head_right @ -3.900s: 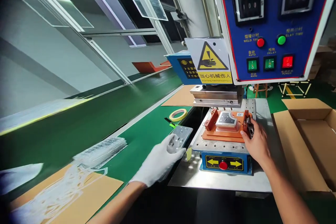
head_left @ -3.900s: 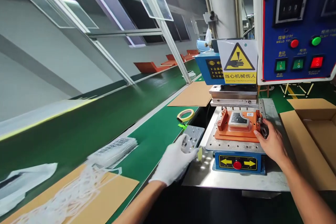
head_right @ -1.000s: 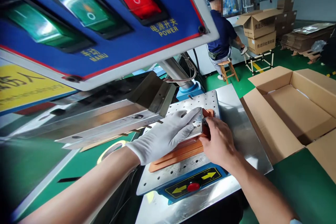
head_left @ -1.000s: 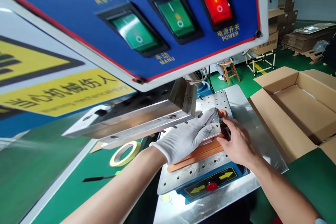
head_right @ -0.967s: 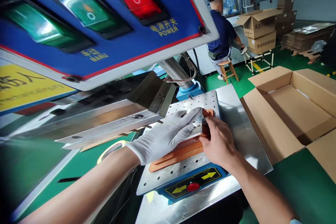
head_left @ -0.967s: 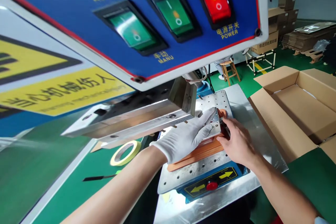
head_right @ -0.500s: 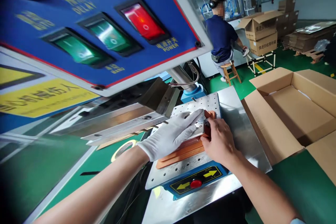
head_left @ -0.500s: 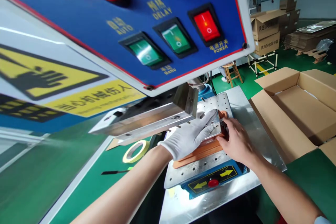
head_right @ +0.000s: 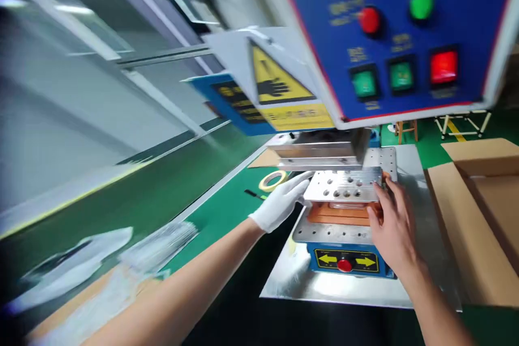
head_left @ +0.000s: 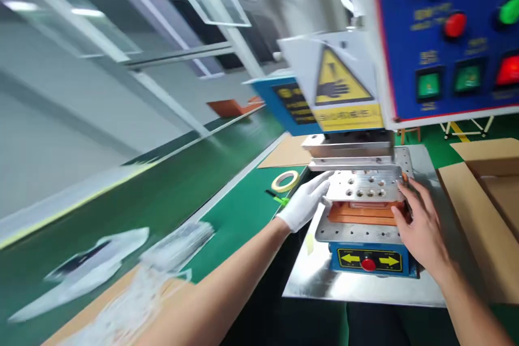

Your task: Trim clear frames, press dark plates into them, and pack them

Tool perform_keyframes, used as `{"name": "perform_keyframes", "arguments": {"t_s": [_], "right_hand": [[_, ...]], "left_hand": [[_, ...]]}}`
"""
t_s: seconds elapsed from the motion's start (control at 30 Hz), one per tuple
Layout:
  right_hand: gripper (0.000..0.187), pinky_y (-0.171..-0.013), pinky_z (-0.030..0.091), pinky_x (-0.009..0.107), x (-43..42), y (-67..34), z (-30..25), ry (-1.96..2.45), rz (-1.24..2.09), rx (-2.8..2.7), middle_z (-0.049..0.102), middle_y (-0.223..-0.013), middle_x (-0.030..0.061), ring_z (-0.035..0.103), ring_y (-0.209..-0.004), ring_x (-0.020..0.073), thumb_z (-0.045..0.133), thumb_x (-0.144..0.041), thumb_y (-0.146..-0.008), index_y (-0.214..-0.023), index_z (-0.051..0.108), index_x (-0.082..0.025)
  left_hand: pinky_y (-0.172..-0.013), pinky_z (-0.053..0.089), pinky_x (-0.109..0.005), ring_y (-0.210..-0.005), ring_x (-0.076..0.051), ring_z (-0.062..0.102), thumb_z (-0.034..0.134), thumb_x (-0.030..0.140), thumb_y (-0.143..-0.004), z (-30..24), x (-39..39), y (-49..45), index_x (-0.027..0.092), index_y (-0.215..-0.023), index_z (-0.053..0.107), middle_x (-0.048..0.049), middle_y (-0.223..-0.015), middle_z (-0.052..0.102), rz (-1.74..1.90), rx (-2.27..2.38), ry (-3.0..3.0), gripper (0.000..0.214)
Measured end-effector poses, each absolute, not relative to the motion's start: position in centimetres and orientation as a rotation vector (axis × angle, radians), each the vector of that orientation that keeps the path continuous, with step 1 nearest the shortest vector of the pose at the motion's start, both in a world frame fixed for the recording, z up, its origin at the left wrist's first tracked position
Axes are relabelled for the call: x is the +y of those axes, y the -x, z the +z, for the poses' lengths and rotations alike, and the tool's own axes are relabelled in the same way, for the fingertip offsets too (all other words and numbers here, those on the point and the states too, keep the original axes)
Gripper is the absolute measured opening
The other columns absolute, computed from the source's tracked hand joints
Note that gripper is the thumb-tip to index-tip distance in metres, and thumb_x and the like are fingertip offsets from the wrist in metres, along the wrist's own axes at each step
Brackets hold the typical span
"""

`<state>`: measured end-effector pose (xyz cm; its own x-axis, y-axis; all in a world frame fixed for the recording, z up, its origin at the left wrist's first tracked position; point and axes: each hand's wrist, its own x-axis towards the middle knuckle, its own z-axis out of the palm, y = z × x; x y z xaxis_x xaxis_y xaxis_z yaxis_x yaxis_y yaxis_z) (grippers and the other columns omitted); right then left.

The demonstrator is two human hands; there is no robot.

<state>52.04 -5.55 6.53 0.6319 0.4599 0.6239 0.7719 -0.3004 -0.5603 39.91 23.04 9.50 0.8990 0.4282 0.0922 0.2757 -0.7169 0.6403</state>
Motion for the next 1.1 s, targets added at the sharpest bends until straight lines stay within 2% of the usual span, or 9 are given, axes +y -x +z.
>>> {"name": "perform_keyframes", "arguments": {"t_s": [0.07,0.13,0.2,0.3,0.47,0.6,0.77,0.87,1.1], "right_hand": [[0.04,-0.123,0.046,0.058,-4.6,-51.5,7.3,1.937,-0.537,-1.115,0.06,-0.151,0.0092,0.044,-0.153,0.033,0.059,-0.024,-0.103,-0.143,0.064,-0.027],[0.038,-0.123,0.046,0.057,-3.4,-51.0,7.9,1.923,-0.584,-1.266,0.064,-0.148,0.0083,0.044,-0.154,0.0324,0.057,-0.024,-0.105,-0.142,0.064,-0.026],[0.039,-0.121,0.048,0.057,-2.0,-50.8,8.1,1.942,-0.595,-1.37,0.064,-0.15,0.0091,0.048,-0.151,0.0327,0.055,-0.026,-0.106,-0.144,0.063,-0.024],[0.044,-0.122,0.046,0.06,-0.2,-50.7,7.9,2.031,-0.659,-1.433,0.062,-0.153,0.0121,0.053,-0.146,0.036,0.057,-0.036,-0.107,-0.147,0.062,-0.02],[0.04,-0.122,0.045,0.058,1.1,-50.7,7.5,2.126,-0.848,-1.369,0.068,-0.146,0.0121,0.061,-0.139,0.035,0.06,-0.041,-0.108,-0.141,0.069,-0.019],[0.038,-0.119,0.048,0.056,1.3,-50.8,7.5,2.114,-0.918,-1.388,0.07,-0.144,0.0114,0.065,-0.136,0.034,0.06,-0.038,-0.108,-0.141,0.069,-0.02],[0.037,-0.117,0.051,0.056,1.4,-51.0,7.4,2.072,-1.02,-1.417,0.071,-0.141,0.0103,0.068,-0.132,0.034,0.062,-0.032,-0.108,-0.143,0.069,-0.022],[0.036,-0.115,0.052,0.056,1.7,-51.1,7.4,2.043,-1.063,-1.436,0.073,-0.139,0.0116,0.07,-0.129,0.0345,0.063,-0.029,-0.107,-0.14,0.071,-0.019],[0.037,-0.115,0.051,0.056,1.7,-51.5,7.6,1.997,-1.042,-1.442,0.074,-0.136,0.0093,0.071,-0.127,0.0335,0.06,-0.041,-0.109,-0.134,0.075,-0.02]], "left_hand": [[-0.076,0.061,-0.037,-0.081,-0.019,0.071,0.041,0.051,-0.103,9.1,22.6,-39.9,0.012,-0.152,0.055,-0.0187,-0.14,0.068,0.328,0.501,-2.114,0.064],[-0.071,0.058,-0.032,-0.08,-0.018,0.068,0.054,0.041,-0.094,9.1,22.3,-39.9,0.011,-0.134,0.068,-0.0142,-0.122,0.075,0.337,0.467,-1.89,0.052],[-0.073,0.057,-0.03,-0.084,-0.018,0.068,0.058,0.031,-0.086,9.3,22.3,-39.6,0.013,-0.121,0.074,-0.0097,-0.109,0.077,0.337,0.416,-1.866,0.042],[-0.08,0.057,-0.03,-0.088,-0.019,0.068,0.063,0.023,-0.08,9.1,22.6,-38.9,0.014,-0.117,0.076,-0.0062,-0.106,0.077,0.351,0.322,-1.943,0.04],[-0.096,0.056,-0.034,-0.101,-0.023,0.071,0.074,0.035,-0.084,7.9,24.0,-38.6,0.017,-0.121,0.076,-0.0068,-0.114,0.079,0.414,0.137,-1.901,0.041],[-0.101,0.055,-0.036,-0.108,-0.026,0.071,0.072,0.04,-0.089,7.2,25.2,-38.5,0.018,-0.125,0.077,-0.0083,-0.118,0.079,0.379,0.094,-1.829,0.043],[-0.075,0.059,-0.032,-0.073,-0.019,0.067,0.062,0.031,-0.094,6.8,25.0,-38.8,0.014,-0.119,0.079,-0.0059,-0.085,0.075,0.399,0.199,-1.702,0.034],[-0.068,0.057,-0.029,-0.065,-0.017,0.064,0.062,0.027,-0.092,6.7,24.6,-39.0,0.015,-0.108,0.08,-0.0031,-0.076,0.071,0.459,0.263,-1.651,0.026],[-0.079,0.057,-0.029,-0.074,-0.018,0.069,0.06,0.021,-0.089,6.8,24.6,-38.8,0.019,-0.1,0.081,-0.001,-0.08,0.075,0.527,0.306,-1.74,0.024]]}}
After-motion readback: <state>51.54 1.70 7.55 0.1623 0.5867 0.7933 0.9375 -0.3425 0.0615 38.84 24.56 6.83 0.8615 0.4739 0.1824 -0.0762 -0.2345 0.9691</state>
